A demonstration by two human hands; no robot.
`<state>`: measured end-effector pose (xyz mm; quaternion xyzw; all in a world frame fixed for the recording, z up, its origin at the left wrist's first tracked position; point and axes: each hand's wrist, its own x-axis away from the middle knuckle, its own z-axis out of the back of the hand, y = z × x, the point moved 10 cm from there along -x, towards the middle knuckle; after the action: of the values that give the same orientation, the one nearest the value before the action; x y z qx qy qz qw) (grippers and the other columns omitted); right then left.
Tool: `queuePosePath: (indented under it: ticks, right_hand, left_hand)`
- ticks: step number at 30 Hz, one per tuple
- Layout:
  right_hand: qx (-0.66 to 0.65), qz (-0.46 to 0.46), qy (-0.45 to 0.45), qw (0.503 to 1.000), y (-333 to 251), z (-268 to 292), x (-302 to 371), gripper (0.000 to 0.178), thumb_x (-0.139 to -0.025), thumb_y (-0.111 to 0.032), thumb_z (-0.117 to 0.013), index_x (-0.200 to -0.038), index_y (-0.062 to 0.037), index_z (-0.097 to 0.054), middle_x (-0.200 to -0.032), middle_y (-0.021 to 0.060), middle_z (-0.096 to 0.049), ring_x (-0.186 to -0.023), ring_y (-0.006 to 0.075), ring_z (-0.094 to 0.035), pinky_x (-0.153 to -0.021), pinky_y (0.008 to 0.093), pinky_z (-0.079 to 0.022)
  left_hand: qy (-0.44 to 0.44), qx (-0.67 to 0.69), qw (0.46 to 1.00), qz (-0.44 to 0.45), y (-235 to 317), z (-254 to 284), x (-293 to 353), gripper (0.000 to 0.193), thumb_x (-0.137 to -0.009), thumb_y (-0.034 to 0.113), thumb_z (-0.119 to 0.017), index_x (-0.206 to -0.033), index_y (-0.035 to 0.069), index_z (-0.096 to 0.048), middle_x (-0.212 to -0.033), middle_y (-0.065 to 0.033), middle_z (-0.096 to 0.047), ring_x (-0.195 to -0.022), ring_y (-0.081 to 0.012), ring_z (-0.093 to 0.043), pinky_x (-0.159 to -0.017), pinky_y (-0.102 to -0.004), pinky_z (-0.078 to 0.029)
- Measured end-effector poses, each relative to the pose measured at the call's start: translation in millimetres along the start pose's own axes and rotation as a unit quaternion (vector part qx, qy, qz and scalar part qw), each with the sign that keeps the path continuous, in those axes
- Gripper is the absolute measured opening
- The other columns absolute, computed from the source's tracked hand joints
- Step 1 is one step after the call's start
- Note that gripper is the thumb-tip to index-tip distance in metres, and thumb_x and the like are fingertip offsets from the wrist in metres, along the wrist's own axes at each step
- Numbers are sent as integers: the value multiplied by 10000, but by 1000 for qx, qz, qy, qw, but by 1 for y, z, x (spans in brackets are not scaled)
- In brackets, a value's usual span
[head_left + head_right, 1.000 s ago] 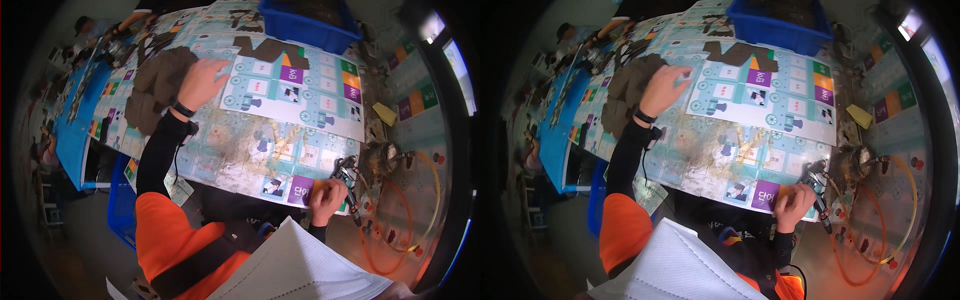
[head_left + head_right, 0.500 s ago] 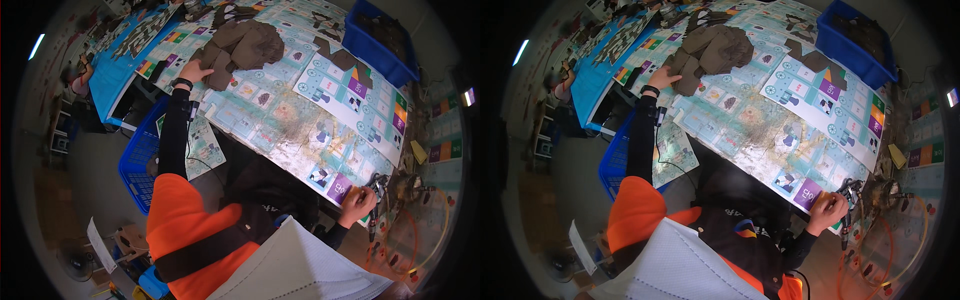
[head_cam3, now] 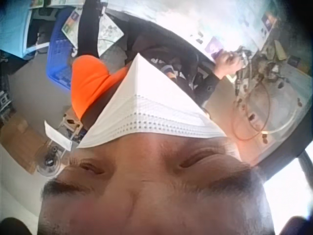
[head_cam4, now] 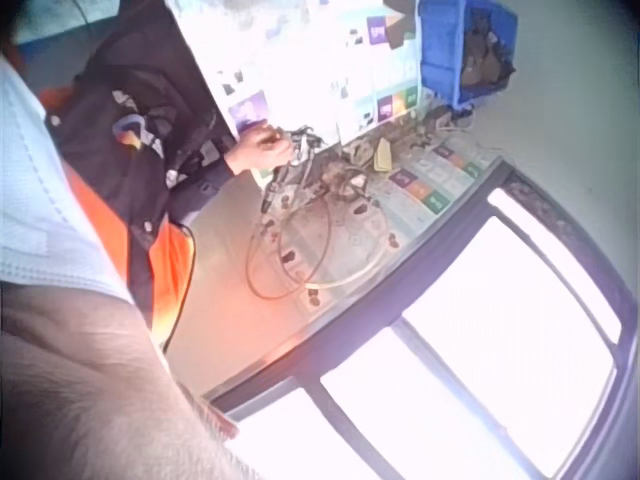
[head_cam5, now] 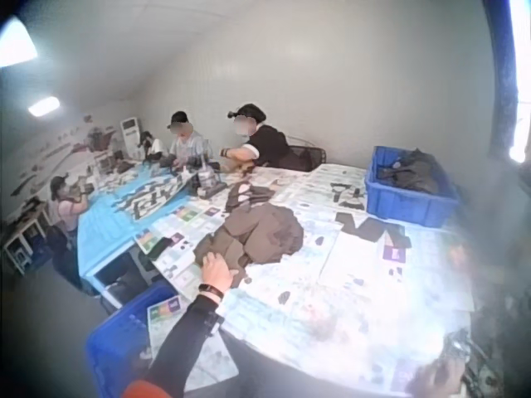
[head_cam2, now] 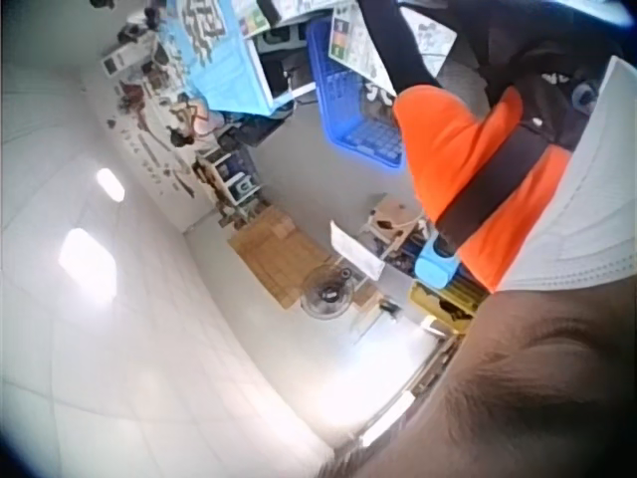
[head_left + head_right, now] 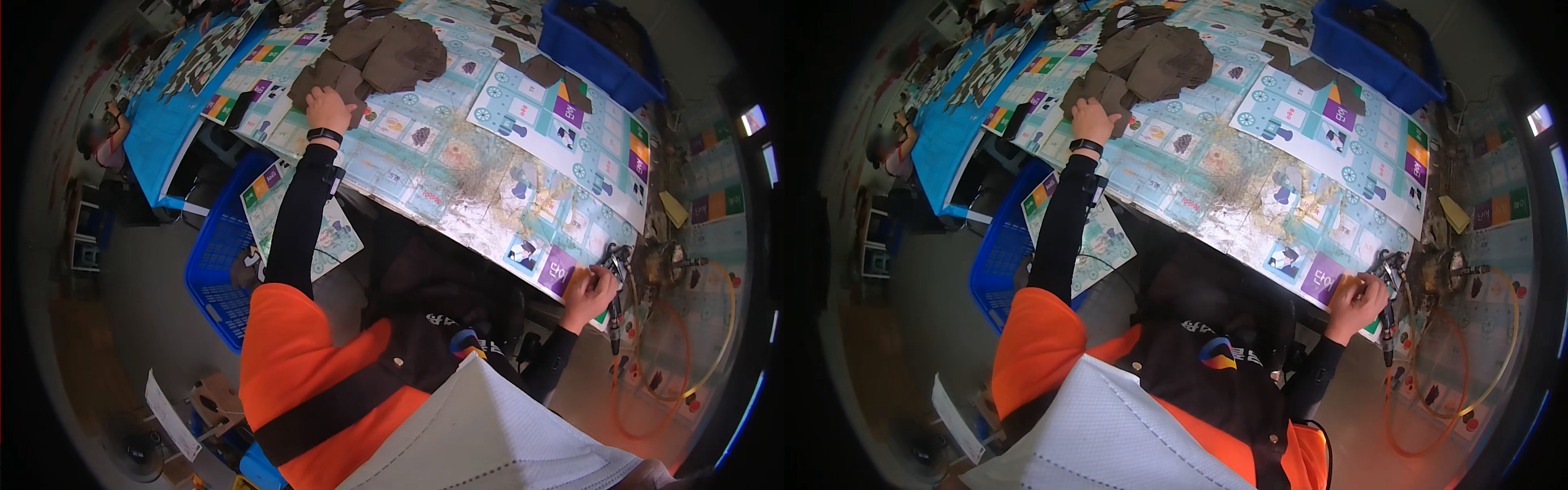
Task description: Applying adhesive to shoe upper components using a handheld dispenser at a workstation.
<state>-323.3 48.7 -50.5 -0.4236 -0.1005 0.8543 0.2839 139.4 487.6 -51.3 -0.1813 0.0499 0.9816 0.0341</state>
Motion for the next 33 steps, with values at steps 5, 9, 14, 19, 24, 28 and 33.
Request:
queuePosePath:
  ticks: [5, 9, 14, 19, 24, 28, 33]
  right_hand:
    - [-18, 3, 7, 1000, 1, 0, 1, 118, -734, 15, -577, -819, -65, -595, -804, 64, -574, -745, 259, -519, -707, 357, -412]
    - [-15, 19, 3, 1000, -2, -1, 1, 111, -734, 15, -571, -810, -65, -588, -797, 68, -573, -748, 263, -523, -708, 364, -413]
    - [-10, 12, -2, 1000, -1, -1, 0, 89, -732, 11, -563, -776, -66, -566, -750, 79, -554, -730, 281, -523, -699, 374, -412]
    - [-8, 20, -3, 1000, -5, -1, -1, 84, -730, 9, -563, -771, -64, -564, -737, 81, -547, -726, 287, -521, -691, 380, -415]
    - [-12, 25, -4, 1000, -5, -1, -1, 75, -731, 2, -572, -769, -63, -566, -746, 88, -560, -744, 299, -530, -700, 383, -423]
    - [-11, 16, -14, 1000, -2, -4, 0, 75, -729, 2, -582, -765, -62, -568, -751, 91, -573, -759, 305, -539, -712, 386, -430]
    - [-9, 24, -7, 1000, -3, -2, 0, 82, -725, 7, -580, -762, -66, -568, -754, 89, -577, -768, 303, -544, -720, 387, -432]
  left_hand:
    - [16, 17, 1000, -12, -2, 3, -2, 606, -705, 375, -818, -1075, -28, -559, -1084, -202, -560, -1068, -360, -529, -917, -415, -445]
    - [56, 22, 998, -2, -15, 9, -21, 746, -697, 412, -813, -1211, -22, -490, -1173, -206, -532, -1087, -393, -519, -926, -431, -444]
    - [-49, 72, 987, -135, -7, -6, -76, 919, -633, 513, -825, -1301, 2, -455, -1285, -215, -484, -1204, -409, -468, -1010, -466, -408]
    - [-84, 26, 991, -99, -5, -11, -86, 925, -602, 492, -853, -1311, 34, -474, -1287, -251, -473, -1182, -381, -507, -972, -441, -449]
    - [-12, 30, 995, -98, 3, 3, -66, 817, -618, 450, -846, -1246, 65, -493, -1201, -213, -525, -1090, -410, -555, -858, -451, -510]
    - [77, 5, 991, -106, 5, 19, -53, 805, -613, 477, -835, -1212, 57, -500, -1147, -200, -536, -1064, -402, -556, -848, -461, -508]
    - [116, -74, 982, -130, 13, 37, -46, 714, -627, 512, -813, -1098, 44, -549, -1114, -171, -512, -1038, -389, -516, -785, -465, -482]
